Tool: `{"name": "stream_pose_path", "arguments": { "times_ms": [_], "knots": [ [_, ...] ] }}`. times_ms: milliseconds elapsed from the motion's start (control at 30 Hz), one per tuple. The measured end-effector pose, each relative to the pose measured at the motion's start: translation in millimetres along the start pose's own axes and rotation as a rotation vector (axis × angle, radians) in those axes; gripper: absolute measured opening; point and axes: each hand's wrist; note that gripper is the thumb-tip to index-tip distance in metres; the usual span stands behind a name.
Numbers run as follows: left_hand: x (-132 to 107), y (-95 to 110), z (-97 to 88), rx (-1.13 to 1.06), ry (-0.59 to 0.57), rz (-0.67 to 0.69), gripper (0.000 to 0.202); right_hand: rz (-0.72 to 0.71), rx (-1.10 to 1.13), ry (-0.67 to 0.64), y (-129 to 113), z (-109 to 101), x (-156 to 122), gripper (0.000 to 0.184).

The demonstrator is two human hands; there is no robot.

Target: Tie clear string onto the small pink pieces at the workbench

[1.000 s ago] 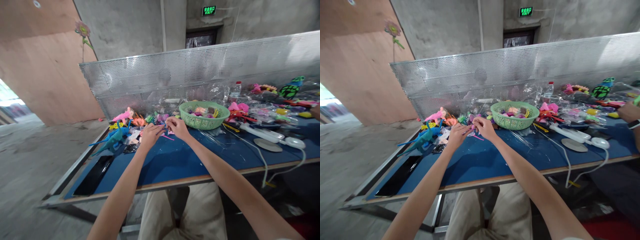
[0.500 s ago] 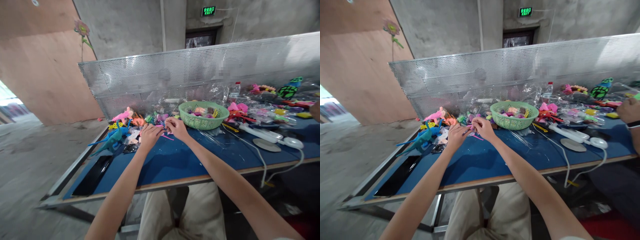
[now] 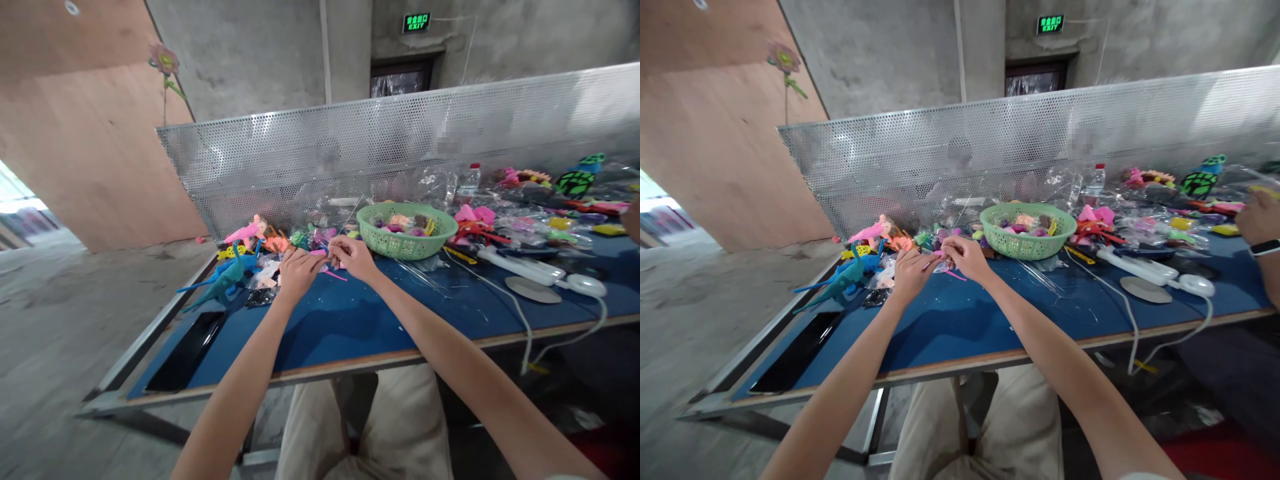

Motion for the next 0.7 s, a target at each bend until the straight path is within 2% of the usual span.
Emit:
{"name": "stream_pose_path", "arguments": {
  "times_ms": [100, 300, 400, 567, 700],
  "knots": [
    [2.3, 1.5, -0.8, -0.081, -0.043, -0.050, 0.019, 0.010, -0.007, 0.006, 1.0, -1.1, 0.1, 0.021],
    [6.4, 4.9, 1.2, -0.325, -0.084, -0.234, 0.023, 0.015, -0.065, 0.000, 1.0, 1.0, -2.1, 0.020],
    [6.5, 4.5, 1.7, -0.341, -0.096, -0.273, 0.022, 0.023, -0.055, -0.005, 1.4, 3.0, -2.5, 0.026],
    [6.4, 0.3, 0.7, -0.352, -0.063, -0.365, 0.022, -0.002, 0.115, -0.055, 3.1, -1.7, -1.3, 0.039],
    [6.9, -3.4, 0.9, -0.401, -0.054, -0.480, 0.020, -0.099, -0.039, -0.114, 0.6, -7.1, -1.2, 0.034]
  ]
}}
Point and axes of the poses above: each hand's wrist, its own x-axis towards the middle knuckle, its own z-axis out of the palm, y = z × x, and after that the axes turned 4 degrees about z, right-handed
